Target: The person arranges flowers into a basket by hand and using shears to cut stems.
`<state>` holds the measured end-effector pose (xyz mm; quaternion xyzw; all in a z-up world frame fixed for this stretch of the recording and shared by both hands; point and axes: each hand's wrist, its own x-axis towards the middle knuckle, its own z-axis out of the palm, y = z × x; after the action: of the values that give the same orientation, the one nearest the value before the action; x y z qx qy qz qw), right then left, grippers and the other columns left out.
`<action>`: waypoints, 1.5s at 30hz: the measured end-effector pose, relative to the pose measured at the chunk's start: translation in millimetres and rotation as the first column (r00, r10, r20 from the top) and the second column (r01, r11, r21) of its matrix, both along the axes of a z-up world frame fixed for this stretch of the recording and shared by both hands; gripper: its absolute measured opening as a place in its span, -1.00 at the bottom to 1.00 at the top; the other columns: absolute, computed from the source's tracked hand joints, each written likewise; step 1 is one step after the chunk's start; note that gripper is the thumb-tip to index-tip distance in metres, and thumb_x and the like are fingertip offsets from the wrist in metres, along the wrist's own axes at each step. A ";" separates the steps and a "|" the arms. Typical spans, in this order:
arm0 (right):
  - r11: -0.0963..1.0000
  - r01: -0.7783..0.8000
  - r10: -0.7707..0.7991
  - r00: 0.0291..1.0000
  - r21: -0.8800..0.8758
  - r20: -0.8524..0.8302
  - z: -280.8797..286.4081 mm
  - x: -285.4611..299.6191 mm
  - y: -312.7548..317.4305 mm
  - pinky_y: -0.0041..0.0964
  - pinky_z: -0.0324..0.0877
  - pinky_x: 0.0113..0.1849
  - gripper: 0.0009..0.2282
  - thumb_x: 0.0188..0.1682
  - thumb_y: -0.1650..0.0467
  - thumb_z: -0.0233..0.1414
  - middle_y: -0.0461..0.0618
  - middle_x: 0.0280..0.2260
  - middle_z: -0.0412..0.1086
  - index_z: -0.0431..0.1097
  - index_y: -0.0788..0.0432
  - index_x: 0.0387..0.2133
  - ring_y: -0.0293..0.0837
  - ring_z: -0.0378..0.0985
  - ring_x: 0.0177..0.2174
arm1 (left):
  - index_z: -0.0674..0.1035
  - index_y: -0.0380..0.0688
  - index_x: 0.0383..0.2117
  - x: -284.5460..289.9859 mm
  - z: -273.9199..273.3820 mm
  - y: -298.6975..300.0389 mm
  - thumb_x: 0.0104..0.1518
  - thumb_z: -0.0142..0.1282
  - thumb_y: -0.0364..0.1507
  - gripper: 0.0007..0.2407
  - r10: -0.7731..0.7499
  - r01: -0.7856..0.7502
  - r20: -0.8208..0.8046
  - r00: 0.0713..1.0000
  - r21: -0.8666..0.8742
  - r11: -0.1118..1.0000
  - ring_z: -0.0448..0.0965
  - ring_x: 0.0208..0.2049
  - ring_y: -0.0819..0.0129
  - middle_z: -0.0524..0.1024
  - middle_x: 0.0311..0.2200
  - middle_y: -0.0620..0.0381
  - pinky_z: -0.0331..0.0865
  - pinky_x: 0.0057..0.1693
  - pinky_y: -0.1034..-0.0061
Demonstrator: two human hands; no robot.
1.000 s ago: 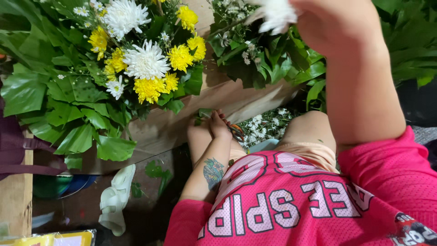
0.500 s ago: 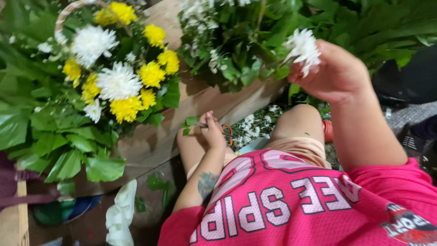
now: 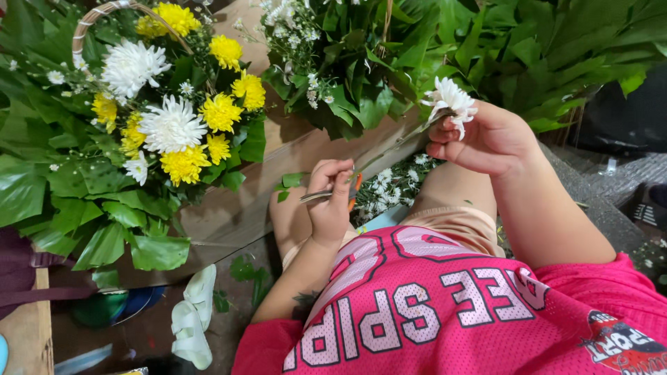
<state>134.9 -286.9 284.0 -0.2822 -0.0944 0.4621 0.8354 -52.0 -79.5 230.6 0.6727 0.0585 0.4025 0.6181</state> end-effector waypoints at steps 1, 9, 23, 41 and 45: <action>1.000 -0.007 0.007 1.000 -0.017 -0.008 -5.0 2.8 0.6 0.04 0.41 -0.14 -0.82 0.06 0.34 0.08 -0.07 -0.48 0.35 0.41 0.23 -0.41 -0.22 0.30 -0.45 | 0.64 -0.29 -0.20 -0.7 3.6 0.4 0.26 0.12 -0.46 -0.86 0.008 -0.008 0.018 1.000 -0.009 1.000 0.49 -0.33 0.39 0.48 -0.33 0.03 0.40 -0.09 0.56; 0.994 0.080 -0.069 0.987 -0.075 0.143 -24.0 0.6 -4.8 -0.04 0.44 -0.17 -0.85 0.02 0.36 0.11 -0.03 -0.51 0.38 0.47 0.23 -0.40 -0.16 0.42 -0.43 | 0.57 -0.13 -0.12 29.9 17.5 54.1 0.30 0.03 -0.43 -0.87 0.259 -0.297 -0.171 0.951 -0.260 0.919 0.29 -0.67 0.68 0.39 -0.59 0.31 0.23 -0.42 0.78; 0.878 0.160 0.036 0.918 -0.451 0.395 -69.2 2.7 -32.7 -0.39 0.45 -0.23 -0.86 0.01 0.48 0.13 0.09 -0.36 0.55 0.51 0.33 -0.22 -0.18 0.58 -0.37 | 0.27 0.02 0.34 119.8 -29.7 134.9 0.30 -0.02 -0.43 -0.55 0.079 -0.186 -0.576 0.814 -0.130 0.974 0.20 -0.67 0.66 0.50 0.11 0.04 0.18 -0.57 0.75; 0.647 0.288 0.459 0.592 -0.706 0.662 -81.4 -7.5 -7.4 -0.21 0.46 -0.12 -0.81 -0.05 0.43 0.21 0.00 -0.39 0.58 0.60 0.14 -0.17 -0.21 0.58 -0.31 | 0.56 -0.17 -0.18 56.6 -205.7 34.5 0.46 -0.25 -0.25 -0.69 0.118 -0.259 -0.309 0.944 -0.472 0.842 0.36 -0.60 0.58 0.48 -0.43 0.08 0.35 -0.44 0.75; 0.552 0.392 0.520 0.528 -0.735 0.672 -103.8 2.3 -7.4 -0.19 0.45 -0.13 -0.85 -0.01 0.37 0.19 -0.04 -0.35 0.59 0.60 0.03 -0.18 -0.19 0.60 -0.30 | 0.50 -0.10 0.04 55.5 -249.6 44.6 0.47 -0.25 -0.22 -0.70 0.046 -0.254 -0.390 0.920 -0.501 0.827 0.53 -0.19 0.35 0.46 -0.02 -0.03 0.49 -0.01 0.49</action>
<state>137.1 -294.3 180.2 -0.8209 -0.2684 0.2841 0.4163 3.5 -34.9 -19.0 0.5254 0.3362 0.2866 0.7272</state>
